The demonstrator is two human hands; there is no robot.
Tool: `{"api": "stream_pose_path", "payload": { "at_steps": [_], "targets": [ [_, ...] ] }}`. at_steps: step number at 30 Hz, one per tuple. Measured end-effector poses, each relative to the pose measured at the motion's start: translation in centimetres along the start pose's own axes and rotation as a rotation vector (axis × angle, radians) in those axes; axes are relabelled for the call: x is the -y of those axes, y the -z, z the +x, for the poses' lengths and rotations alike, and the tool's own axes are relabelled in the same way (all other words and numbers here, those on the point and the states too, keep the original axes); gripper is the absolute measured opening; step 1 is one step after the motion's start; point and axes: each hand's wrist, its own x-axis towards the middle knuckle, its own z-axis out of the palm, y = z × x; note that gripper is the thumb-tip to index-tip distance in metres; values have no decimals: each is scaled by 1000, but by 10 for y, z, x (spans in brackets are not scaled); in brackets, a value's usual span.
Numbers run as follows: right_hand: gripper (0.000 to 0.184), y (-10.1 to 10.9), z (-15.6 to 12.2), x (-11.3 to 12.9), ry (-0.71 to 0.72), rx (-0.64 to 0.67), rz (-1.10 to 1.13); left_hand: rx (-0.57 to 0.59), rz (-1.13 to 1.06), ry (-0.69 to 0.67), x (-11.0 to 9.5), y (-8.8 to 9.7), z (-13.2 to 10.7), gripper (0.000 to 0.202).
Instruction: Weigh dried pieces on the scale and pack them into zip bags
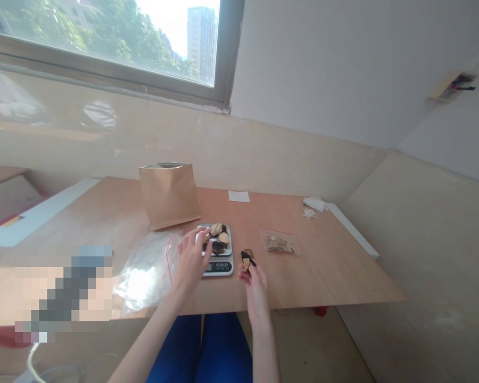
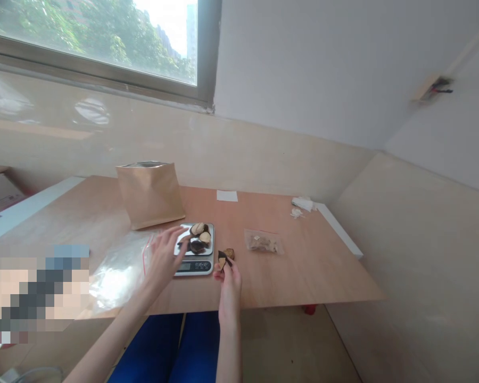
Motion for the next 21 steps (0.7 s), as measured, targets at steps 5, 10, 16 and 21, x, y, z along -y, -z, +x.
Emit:
{"api": "stream_pose_path", "payload": {
  "at_steps": [5,10,16,21],
  "targets": [
    [36,10,1,1,14,-20,-50,205,80,-91,3,-39,-15,23],
    [36,15,5,1,58,-26,-76,225,93,-153,9,-44,-17,19],
    [42,10,12,-14,183,-29,-195,12,38,-281,12,-38,-27,17],
    [30,-5,20,-30,379,4,-347,-224,-91,-224,13,-6,-53,21]
  ]
}}
